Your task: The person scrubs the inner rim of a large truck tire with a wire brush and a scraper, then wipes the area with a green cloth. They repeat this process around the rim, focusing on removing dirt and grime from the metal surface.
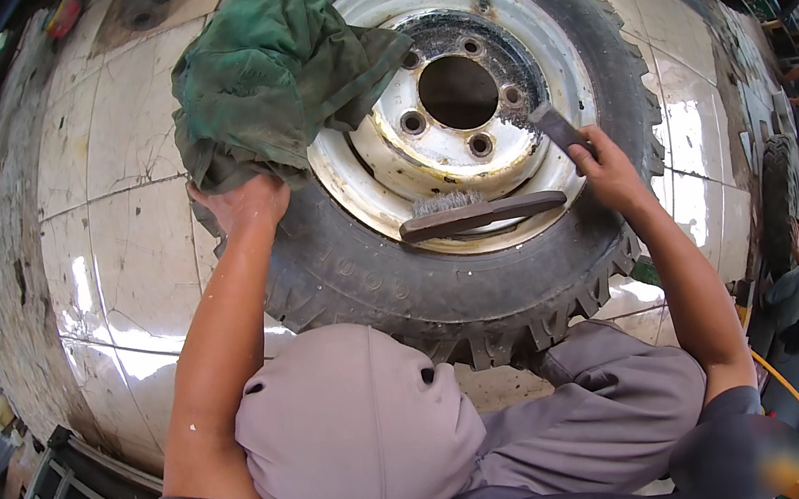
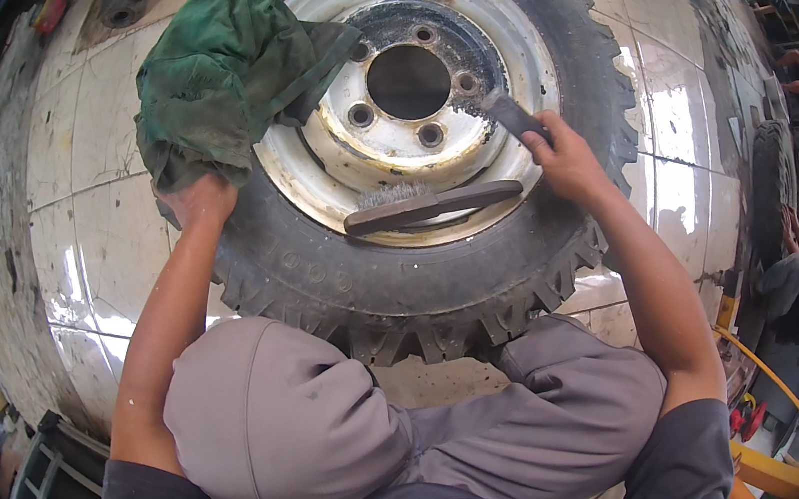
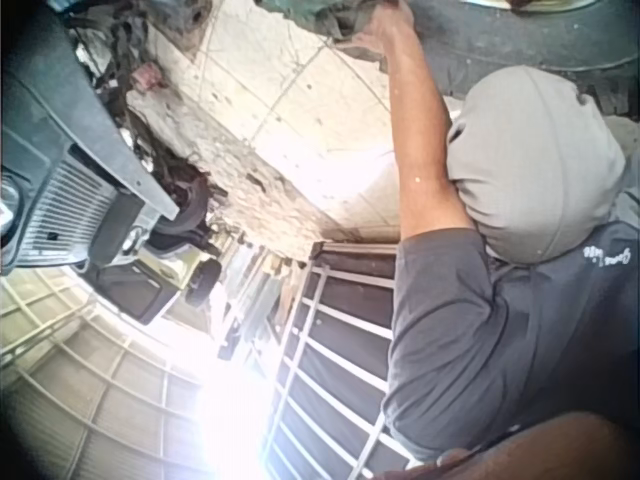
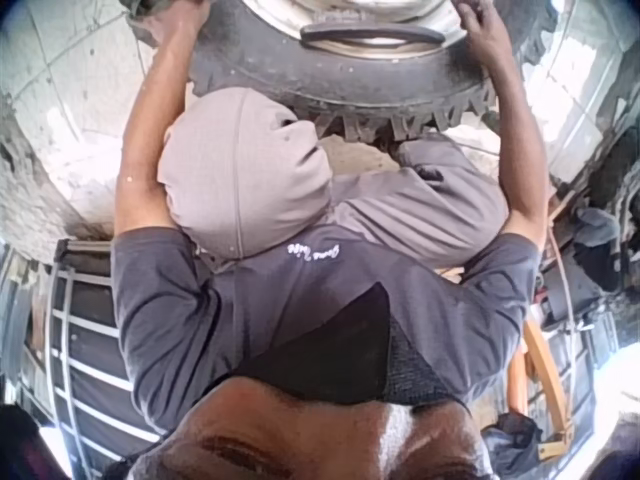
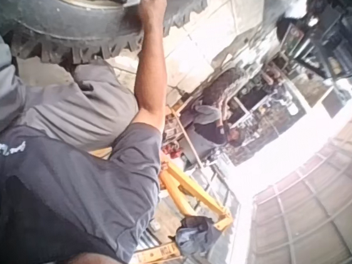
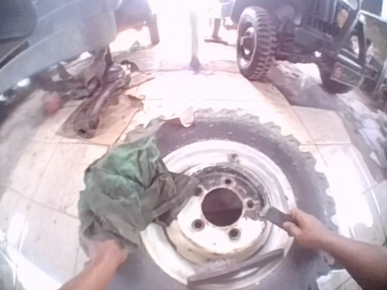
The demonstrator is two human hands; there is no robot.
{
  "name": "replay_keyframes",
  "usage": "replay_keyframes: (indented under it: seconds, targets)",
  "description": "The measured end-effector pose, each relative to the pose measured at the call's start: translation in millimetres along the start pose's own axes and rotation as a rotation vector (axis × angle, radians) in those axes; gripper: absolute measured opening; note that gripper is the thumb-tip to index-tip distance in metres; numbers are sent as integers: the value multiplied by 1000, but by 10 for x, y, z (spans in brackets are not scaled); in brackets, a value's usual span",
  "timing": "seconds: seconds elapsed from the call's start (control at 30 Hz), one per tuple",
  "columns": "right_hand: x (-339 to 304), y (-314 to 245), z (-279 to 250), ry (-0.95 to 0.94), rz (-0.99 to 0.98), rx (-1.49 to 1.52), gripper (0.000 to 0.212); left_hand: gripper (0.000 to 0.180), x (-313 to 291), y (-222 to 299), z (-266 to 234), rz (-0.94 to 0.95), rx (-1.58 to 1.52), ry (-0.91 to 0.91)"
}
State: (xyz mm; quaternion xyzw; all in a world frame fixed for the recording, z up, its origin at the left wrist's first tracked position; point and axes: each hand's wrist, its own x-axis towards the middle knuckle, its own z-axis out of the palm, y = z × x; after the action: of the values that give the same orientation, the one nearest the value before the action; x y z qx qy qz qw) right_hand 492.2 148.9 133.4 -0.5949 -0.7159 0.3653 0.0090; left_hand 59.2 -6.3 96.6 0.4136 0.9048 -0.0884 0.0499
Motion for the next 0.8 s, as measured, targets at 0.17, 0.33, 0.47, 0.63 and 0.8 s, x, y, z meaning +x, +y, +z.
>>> replay_keyframes:
  seconds: [0.17, 0.33, 0.47, 0.63, 0.8]
  targets:
    - [-111, 33, -55, -12, -64, -131, 30, 93, -8, 1, -34, -1, -17, 27]
    - [-117, 63, -72, 18, -15, -88, 31, 95, 28, 6, 5, -33, -4, -11]
    - [-131, 132, -74, 49, -36, -102, 32, 94, 56, -32, 81, -15, -3, 47]
    - [-148, 89, -57, 21, -53, -126, 32, 95, 44, -32, 68, 2, -31, 67]
    - [-150, 92, -72, -14, -79, -172, 31, 95, 34, -3, 18, -16, -50, 30]
